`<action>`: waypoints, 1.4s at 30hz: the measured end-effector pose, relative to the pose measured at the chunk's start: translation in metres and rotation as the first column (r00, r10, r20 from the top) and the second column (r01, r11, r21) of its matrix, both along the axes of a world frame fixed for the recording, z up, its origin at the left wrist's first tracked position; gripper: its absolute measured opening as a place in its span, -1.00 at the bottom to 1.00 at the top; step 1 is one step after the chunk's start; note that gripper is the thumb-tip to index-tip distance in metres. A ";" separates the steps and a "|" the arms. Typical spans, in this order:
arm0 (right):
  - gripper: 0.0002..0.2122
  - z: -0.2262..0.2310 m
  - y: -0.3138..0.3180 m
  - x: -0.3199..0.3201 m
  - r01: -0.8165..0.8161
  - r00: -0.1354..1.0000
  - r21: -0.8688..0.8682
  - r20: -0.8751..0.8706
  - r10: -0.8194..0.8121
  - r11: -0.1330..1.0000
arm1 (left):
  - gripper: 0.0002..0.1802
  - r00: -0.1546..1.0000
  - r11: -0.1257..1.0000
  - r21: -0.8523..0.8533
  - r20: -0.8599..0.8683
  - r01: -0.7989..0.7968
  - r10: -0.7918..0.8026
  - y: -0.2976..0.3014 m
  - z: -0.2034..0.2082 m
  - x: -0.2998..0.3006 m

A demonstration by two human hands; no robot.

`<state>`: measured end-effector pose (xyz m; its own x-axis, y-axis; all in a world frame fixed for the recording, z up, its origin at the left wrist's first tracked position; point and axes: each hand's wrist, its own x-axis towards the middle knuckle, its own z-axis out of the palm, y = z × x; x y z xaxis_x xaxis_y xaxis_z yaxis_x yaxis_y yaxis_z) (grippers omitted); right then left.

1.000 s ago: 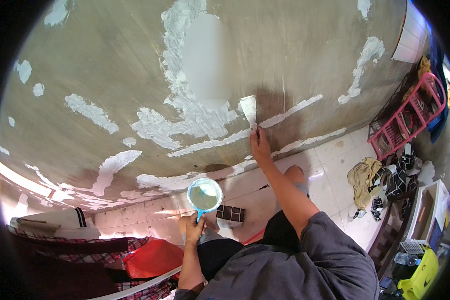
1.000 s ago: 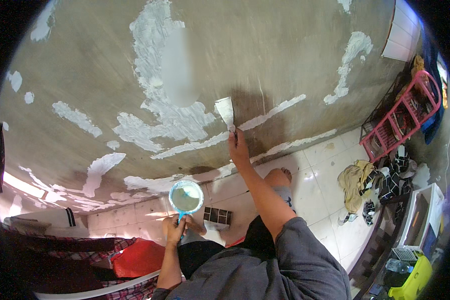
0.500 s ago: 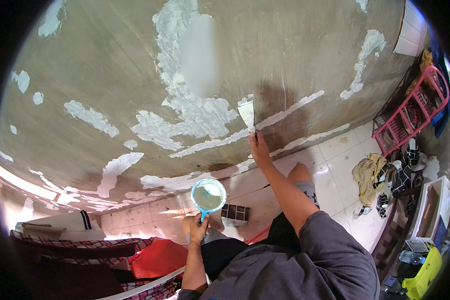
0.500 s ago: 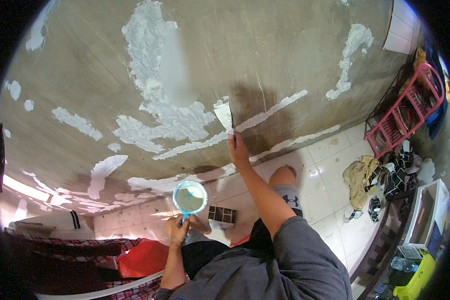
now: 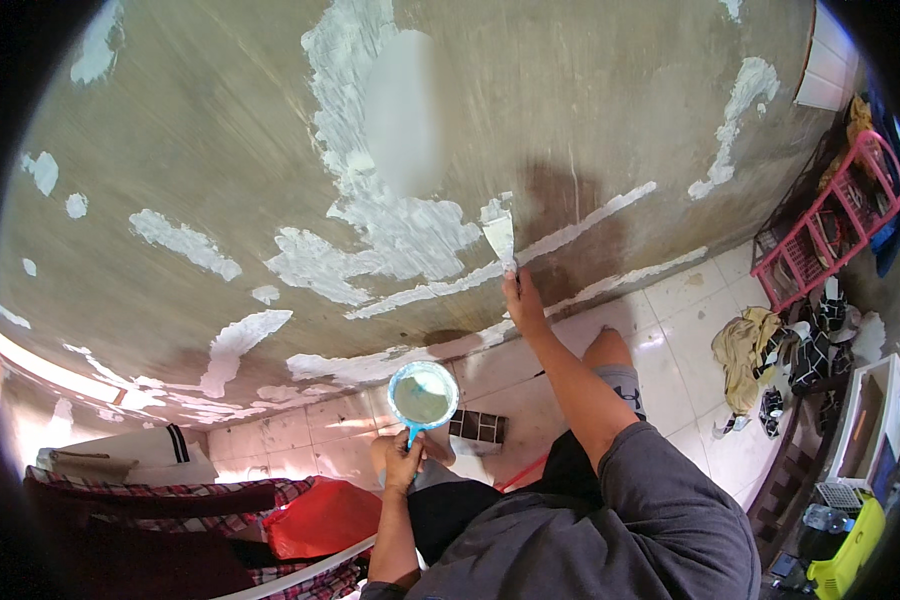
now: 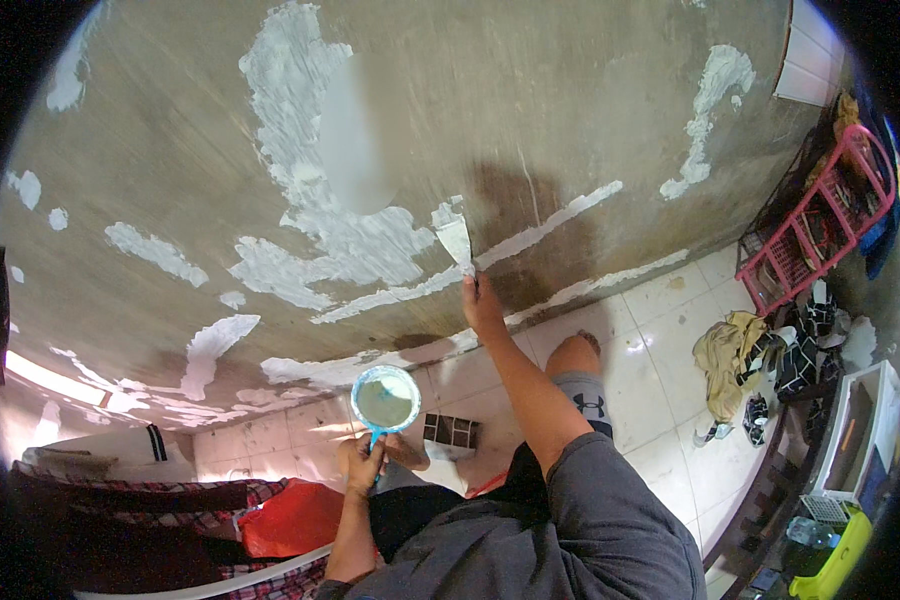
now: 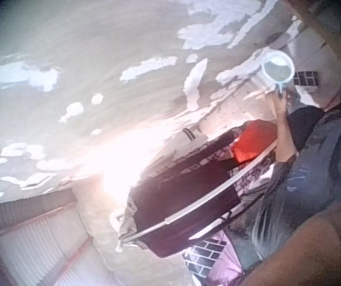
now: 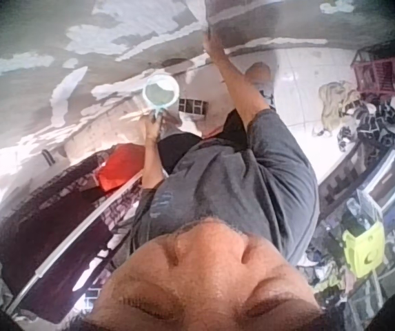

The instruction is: The person applies a white substance from a container onto sections of a wall using a putty knife.

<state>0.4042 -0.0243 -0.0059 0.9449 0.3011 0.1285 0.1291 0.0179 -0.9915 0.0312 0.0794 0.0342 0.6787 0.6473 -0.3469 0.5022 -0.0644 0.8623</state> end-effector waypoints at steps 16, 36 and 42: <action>-0.65 0.028 -0.009 -0.006 0.082 0.995 -0.096 0.067 -0.075 0.992 | -0.74 0.999 0.999 0.000 -0.003 0.032 -0.032 0.001 0.001 0.005; -0.64 -0.001 -0.030 -0.032 -0.037 0.999 -0.132 0.023 0.040 0.991 | -0.72 0.998 0.998 0.007 0.024 0.058 -0.058 0.002 -0.006 -0.003; -0.67 0.030 -0.008 -0.017 0.014 1.000 0.108 -0.005 -0.014 0.994 | -0.71 1.000 0.999 -0.040 -0.003 0.017 -0.017 0.000 -0.003 0.003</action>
<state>0.3870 -0.0326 0.0246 0.9494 0.2726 0.1559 0.1263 0.1229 -0.9843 0.0346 0.0793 0.0310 0.6883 0.6215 -0.3742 0.5041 -0.0388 0.8628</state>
